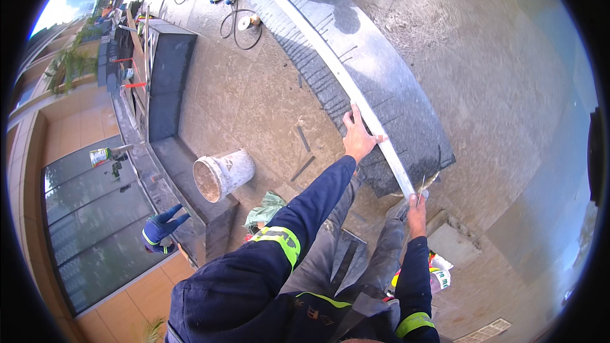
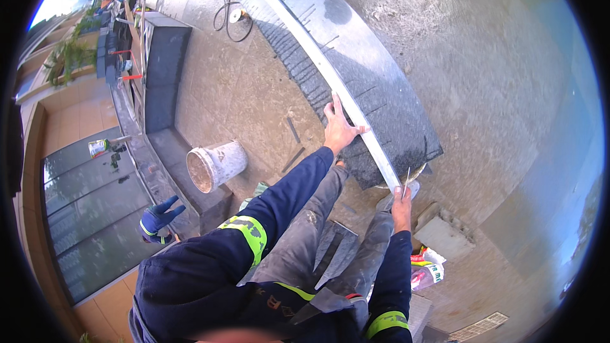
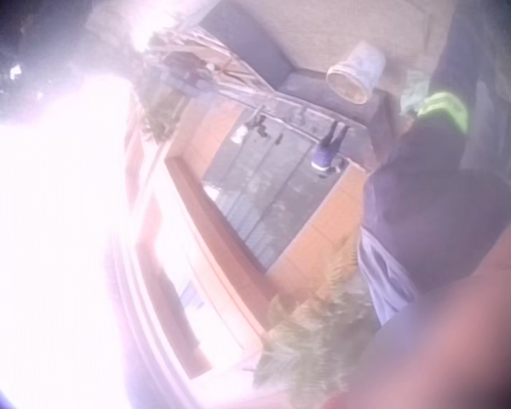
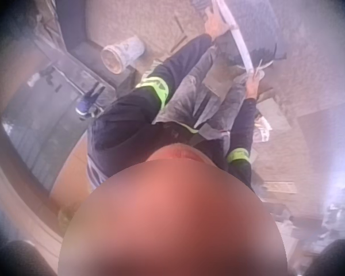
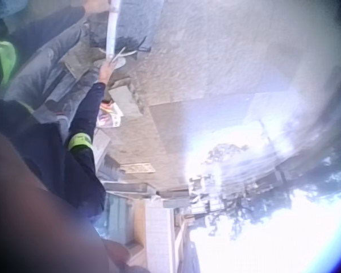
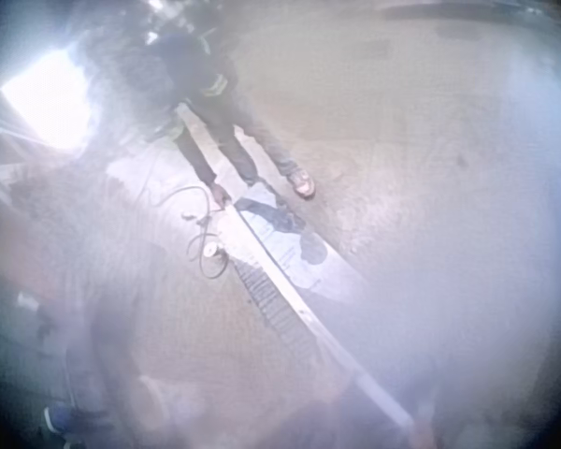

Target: The person measures and marks a large rectangular tile using a tape measure and a pencil. They repeatedly reposition the tape measure, mark lines on the tile surface, and adjust the tile's position on a bucket to access different edges.

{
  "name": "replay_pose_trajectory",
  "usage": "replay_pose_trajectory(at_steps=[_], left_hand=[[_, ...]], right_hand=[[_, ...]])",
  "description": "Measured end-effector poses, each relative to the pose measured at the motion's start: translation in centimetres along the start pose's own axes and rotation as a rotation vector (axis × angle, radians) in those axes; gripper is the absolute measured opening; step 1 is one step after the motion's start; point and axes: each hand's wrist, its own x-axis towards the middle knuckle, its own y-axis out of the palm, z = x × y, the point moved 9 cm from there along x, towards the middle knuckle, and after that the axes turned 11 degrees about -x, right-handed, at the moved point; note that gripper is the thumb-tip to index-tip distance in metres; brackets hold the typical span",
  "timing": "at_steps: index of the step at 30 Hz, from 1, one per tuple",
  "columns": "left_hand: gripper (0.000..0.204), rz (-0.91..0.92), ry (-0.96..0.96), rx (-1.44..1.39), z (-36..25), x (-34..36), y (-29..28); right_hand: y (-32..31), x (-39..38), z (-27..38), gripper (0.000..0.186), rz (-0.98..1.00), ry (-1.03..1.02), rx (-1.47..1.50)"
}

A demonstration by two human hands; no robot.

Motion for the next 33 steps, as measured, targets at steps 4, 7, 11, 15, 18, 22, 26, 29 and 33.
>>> replay_pose_trajectory(at_steps=[4, 7, 11, 15, 18, 22, 26, 29, 33], left_hand=[[0.163, 0.02, -0.027, 0.021, 0.1, 0.3, 0.1], [0.162, 0.018, -0.024, 0.036, -0.1, 0.5, 0.1], [0.163, 0.027, -0.037, 0.08, 0.2, 0.4, 0.1], [0.162, 0.038, -0.054, 0.097, 0.0, 0.3, -0.2], [0.159, 0.058, -0.027, 0.156, -0.8, 0.4, -0.5], [0.154, 0.103, -0.007, 0.31, -1.5, 0.5, -1.0], [0.153, 0.095, 0.096, 0.539, -2.5, 1.4, -1.4], [0.16, 0.031, 0.195, 0.601, -4.1, 2.9, -1.3], [0.162, 0.1, 0.126, 0.669, -4.3, 4.1, -0.1]], right_hand=[[0.0, 0.2, -0.7, 0.055, -0.009, 0.03, -0.009], [0.1, 0.4, -1.2, 0.056, -0.009, 0.058, -0.038], [0.0, 0.4, -1.0, 0.057, -0.012, 0.037, -0.06], [-0.1, -0.1, -0.4, 0.058, -0.001, 0.036, -0.031], [-0.2, -0.1, -0.1, 0.06, 0.01, 0.041, -0.023], [-0.1, 0.0, -0.4, 0.069, 0.023, 0.051, -0.032], [-0.3, -0.2, -0.8, 0.074, -0.022, 0.075, -0.051], [-0.5, -0.6, -0.9, 0.079, -0.028, 0.093, -0.018], [-0.7, -0.4, -0.5, 0.076, -0.037, 0.091, -0.062]])
